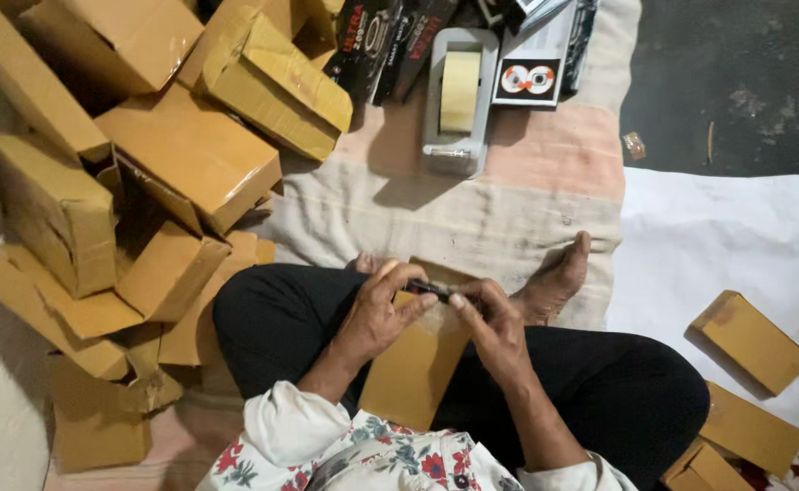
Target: The person sits on the floor and packs small electronic devices into cardboard boxes. They open product boxes, place the items inside the shipping boxes, and seal them with tape using a tape dispenser.
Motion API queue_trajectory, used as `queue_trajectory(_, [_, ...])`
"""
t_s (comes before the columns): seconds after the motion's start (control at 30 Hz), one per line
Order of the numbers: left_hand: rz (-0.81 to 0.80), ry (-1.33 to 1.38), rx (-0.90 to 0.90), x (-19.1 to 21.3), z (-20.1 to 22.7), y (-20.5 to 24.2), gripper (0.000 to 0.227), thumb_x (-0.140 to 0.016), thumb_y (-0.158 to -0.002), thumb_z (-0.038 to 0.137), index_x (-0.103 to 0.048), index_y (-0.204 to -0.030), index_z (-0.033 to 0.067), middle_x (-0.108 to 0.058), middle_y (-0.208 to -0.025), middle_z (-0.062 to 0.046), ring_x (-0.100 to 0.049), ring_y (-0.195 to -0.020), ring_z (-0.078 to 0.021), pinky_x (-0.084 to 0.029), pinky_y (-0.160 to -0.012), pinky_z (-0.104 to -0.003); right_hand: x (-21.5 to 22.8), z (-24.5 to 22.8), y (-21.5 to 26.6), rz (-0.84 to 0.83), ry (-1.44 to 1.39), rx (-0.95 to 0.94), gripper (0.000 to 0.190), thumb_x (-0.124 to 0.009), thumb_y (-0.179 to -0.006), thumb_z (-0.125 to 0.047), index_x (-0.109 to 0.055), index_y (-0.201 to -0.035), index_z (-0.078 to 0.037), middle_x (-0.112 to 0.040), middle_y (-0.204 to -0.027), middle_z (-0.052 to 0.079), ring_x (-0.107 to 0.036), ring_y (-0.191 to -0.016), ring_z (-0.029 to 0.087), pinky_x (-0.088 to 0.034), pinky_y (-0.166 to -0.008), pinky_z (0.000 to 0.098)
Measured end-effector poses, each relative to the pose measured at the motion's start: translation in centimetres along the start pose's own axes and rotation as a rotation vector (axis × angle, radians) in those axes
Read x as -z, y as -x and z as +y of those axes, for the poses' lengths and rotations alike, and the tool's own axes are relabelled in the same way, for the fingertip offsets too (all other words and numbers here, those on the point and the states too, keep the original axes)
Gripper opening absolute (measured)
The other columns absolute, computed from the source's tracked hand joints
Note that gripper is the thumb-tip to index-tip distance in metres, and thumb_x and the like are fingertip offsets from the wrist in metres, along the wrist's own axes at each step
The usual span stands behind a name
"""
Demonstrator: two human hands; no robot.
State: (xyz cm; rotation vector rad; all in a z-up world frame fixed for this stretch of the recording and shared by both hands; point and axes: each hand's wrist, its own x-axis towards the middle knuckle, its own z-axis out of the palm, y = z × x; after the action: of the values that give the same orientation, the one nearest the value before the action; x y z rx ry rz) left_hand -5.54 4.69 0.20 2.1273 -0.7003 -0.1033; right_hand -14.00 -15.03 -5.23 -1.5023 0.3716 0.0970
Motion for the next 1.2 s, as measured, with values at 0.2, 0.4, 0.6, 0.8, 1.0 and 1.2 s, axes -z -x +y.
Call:
queue_trajectory(0.2, [-0.116,0.167,-0.03,0.5,0.6,1.4,0.037,-0.077,-0.091,0.037,-0.065,-0.11,0.0071,-0.06,-0.1,-0.009,-0.062,-0.094,-0.0271,-0.04,-0.1,-0.042,1.5,-1.5,1.8,-0.144,0.137,0.157,0.022,-0.079,-0.085,-0.011,-0.076,-0.105,-0.002,-0.058,-0.101,0.002,-0.057,-0.087,0.009,-0.047,-0.071,0.0236])
queue_trajectory(0.4, [-0.238,0.169,0.073,0.4,0.9,0.9,0.034,-0.077,-0.091,0.035,-0.066,-0.108,0.0081,-0.056,-0.097,-0.011,-0.06,-0.09,-0.028,-0.047,-0.084,-0.038,1.7,-2.7,1.8,-0.156,0.217,0.14,0.025,-0.081,-0.082,-0.013,-0.076,-0.104,-0.003,-0.06,-0.105,0.002,-0.056,-0.085,0.012,-0.046,-0.07,0.0257])
queue_trajectory(0.6, [-0.037,0.271,0.013,0.0,0.8,1.2,0.054,-0.074,-0.095,0.039,-0.056,-0.135,0.0067,-0.064,-0.13,-0.016,-0.064,-0.12,-0.0328,-0.045,-0.105,-0.04,1.1,-2.1,1.6,-0.085,0.141,0.269,0.038,-0.077,-0.086,-0.018,-0.068,-0.121,-0.005,-0.052,-0.117,0.006,-0.057,-0.108,0.014,-0.052,-0.083,0.0262])
queue_trajectory(0.8, [-0.091,0.179,0.052,-0.6,0.5,1.6,0.08,-0.085,-0.082,0.049,-0.047,-0.141,0.0111,-0.072,-0.116,-0.012,-0.071,-0.111,-0.0313,-0.039,-0.113,-0.044,3.4,-4.2,-0.5,-0.222,0.215,0.144,0.027,-0.067,-0.1,-0.025,-0.075,-0.12,-0.009,-0.061,-0.135,0.01,-0.059,-0.128,0.021,-0.048,-0.105,0.0336])
queue_trajectory(1.0, [-0.186,0.26,0.18,-2.5,0.4,2.7,0.103,-0.095,-0.06,0.047,-0.04,-0.14,0.0119,-0.057,-0.083,-0.008,-0.057,-0.075,-0.0206,-0.052,-0.077,-0.035,5.0,-6.5,-2.4,-0.389,0.693,0.463,0.03,-0.085,-0.075,-0.019,-0.075,-0.099,-0.005,-0.052,-0.142,0.02,-0.05,-0.126,0.036,-0.043,-0.101,0.0477])
queue_trajectory(1.2, [-0.177,0.319,0.115,-2.7,0.0,3.1,0.097,-0.093,-0.071,0.048,-0.039,-0.143,0.0108,-0.058,-0.084,-0.003,-0.056,-0.073,-0.0163,-0.052,-0.073,-0.032,7.9,-9.6,-3.8,-0.32,0.524,-0.025,0.031,-0.076,-0.082,-0.028,-0.073,-0.107,-0.009,-0.06,-0.133,0.009,-0.072,-0.096,0.031,-0.057,-0.097,0.0405])
